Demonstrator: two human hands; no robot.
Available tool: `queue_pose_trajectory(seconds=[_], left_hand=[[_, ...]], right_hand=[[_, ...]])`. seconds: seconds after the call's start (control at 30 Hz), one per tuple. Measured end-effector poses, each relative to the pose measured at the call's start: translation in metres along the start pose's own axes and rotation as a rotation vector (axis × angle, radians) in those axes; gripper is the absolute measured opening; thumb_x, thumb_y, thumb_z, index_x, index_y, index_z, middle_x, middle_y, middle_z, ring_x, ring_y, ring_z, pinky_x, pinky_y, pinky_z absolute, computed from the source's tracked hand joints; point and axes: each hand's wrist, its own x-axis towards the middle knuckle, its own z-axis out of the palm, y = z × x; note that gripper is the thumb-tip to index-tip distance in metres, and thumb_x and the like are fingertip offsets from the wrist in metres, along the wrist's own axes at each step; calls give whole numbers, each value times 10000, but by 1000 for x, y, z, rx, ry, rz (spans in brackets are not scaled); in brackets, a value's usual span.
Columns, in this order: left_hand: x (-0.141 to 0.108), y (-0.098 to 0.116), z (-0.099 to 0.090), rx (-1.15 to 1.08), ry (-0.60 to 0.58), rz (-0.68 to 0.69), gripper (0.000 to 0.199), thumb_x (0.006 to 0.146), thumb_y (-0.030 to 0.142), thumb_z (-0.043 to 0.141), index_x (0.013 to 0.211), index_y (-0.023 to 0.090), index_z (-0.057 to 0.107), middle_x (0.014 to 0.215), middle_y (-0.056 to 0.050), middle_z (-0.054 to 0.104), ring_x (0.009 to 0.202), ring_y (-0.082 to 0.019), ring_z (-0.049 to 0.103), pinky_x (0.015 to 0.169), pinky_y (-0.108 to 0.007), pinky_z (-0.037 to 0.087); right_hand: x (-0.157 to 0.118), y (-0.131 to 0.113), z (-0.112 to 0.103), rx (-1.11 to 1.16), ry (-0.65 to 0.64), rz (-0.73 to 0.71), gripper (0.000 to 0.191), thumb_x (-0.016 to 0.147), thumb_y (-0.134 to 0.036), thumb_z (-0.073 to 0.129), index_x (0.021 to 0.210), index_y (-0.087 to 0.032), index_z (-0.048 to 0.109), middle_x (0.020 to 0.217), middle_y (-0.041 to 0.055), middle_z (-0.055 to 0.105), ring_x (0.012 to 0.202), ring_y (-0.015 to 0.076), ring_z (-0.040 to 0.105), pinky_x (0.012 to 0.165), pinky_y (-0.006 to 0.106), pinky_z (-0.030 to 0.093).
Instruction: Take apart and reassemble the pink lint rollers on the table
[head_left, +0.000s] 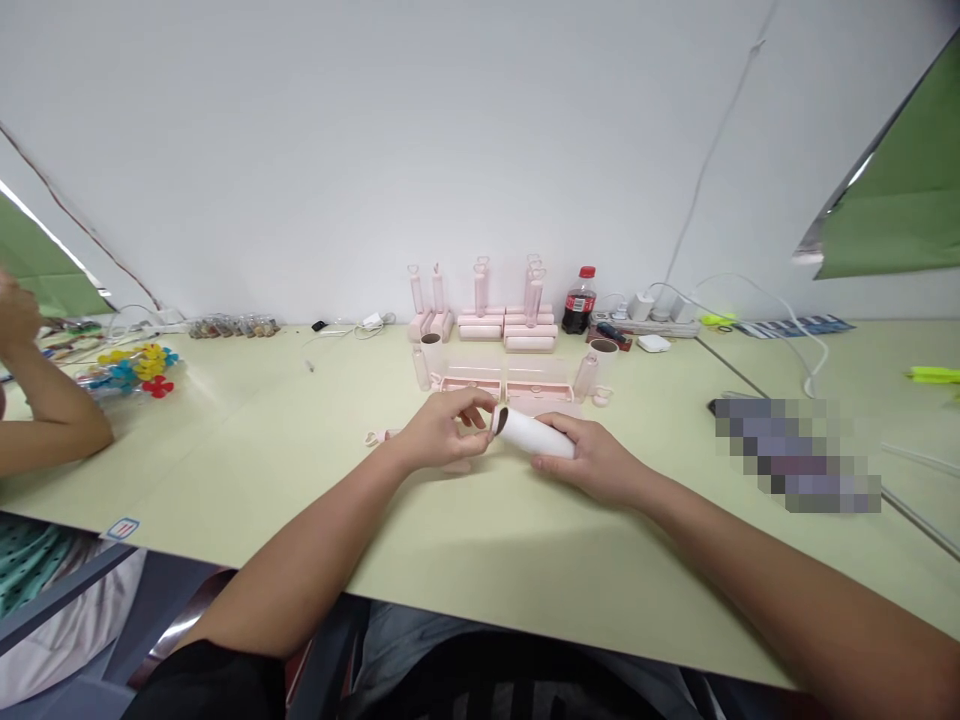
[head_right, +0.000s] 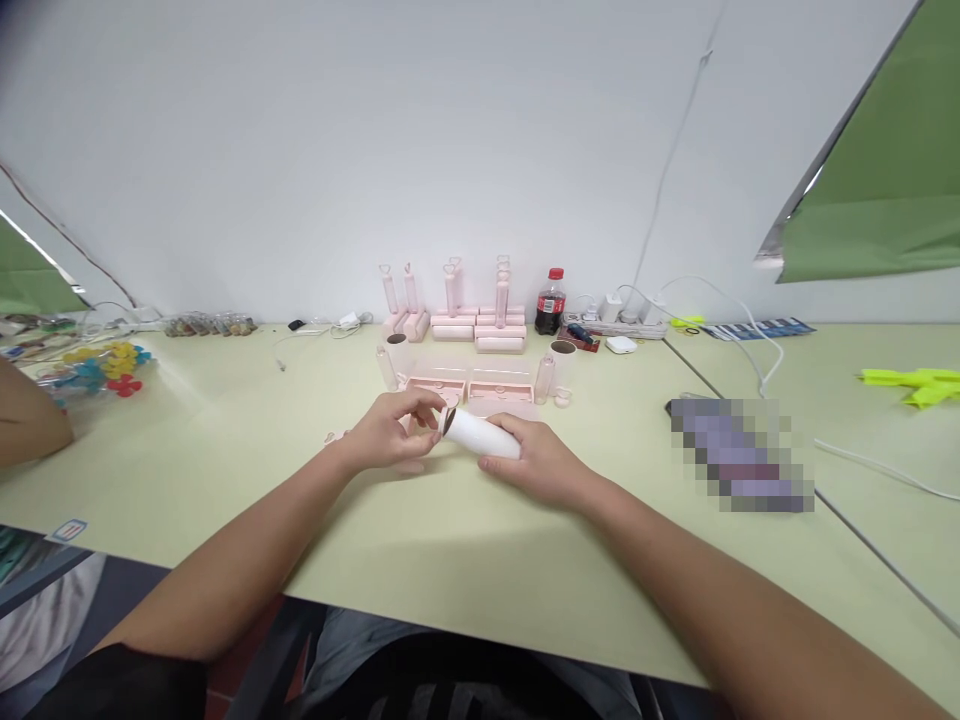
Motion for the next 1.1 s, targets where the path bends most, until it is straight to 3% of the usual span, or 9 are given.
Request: queue_pose_trajectory(seconds=[0.17,0.3,0.37,0.5,0.57,0.63,0.77,0.93,1.1], left_hand=[[1,-1,0,-50,104,-70,253,766,216,625,1015,180,593,927,-36,679,704,-111,646,665,-239,512],[2,8,10,19,-39,-1,238,784,228,625,1019,195,615,939,-28,688,786,-137,647,738,-267,511],[2,14,17,29,-100,9,332,785,257,646,1111,215,601,963,-29,695,837,-160,649,767,-289,510],[2,19,26,-43,-56,-74,719,773,367,710,1401,260,377,1185,-93,654,898,-198,644,783,-335,507],[2,18,27,-137,5,-60,765,791,381,704,1438,269,311,1297,-128,590,980,-212,628,834,-353,496],[3,16,28,-252,35,-24,614,841,370,658,1385,257,397,1280,-124,587,995,-204,621,852,-347,490],[5,10,31,-429,103,-87,239,881,379,614,1014,181,617,914,-49,648,777,-146,610,731,-289,489],[9,-1,29,-548,319,-216,291,812,438,688,810,168,581,729,0,603,687,-118,562,669,-251,460],[9,-7,25,-606,376,-263,313,785,457,713,821,172,589,722,1,621,687,-118,583,680,-253,469]], right_hand=[[-1,-4,2,513,-68,158,465,769,-463,713,1115,-179,587,879,46,647,594,137,570,540,291,484],[-5,-7,8,1069,-198,173,450,797,-444,718,1164,-235,561,1171,92,622,847,195,672,665,337,565],[-7,-8,11,1185,-277,154,398,815,-420,714,1142,-233,585,1154,84,628,914,209,672,702,346,574],[-5,-7,13,1269,-293,166,337,827,-357,715,1101,-181,631,942,57,653,826,164,651,666,279,557],[-3,-7,14,1270,-252,190,309,825,-347,714,1065,-165,647,902,47,643,763,144,633,623,252,537],[-2,-8,16,1242,-241,207,269,819,-351,717,991,-153,659,855,38,630,701,128,609,579,237,513],[-2,-11,20,1220,-279,237,267,817,-369,714,938,-138,659,859,47,628,641,105,564,546,221,480],[2,-10,16,1370,-168,310,272,867,-309,576,1064,-136,650,898,72,656,686,143,607,598,253,516],[5,-6,13,1366,-51,340,264,854,-201,536,1087,-137,643,885,73,686,741,183,669,696,317,571]])
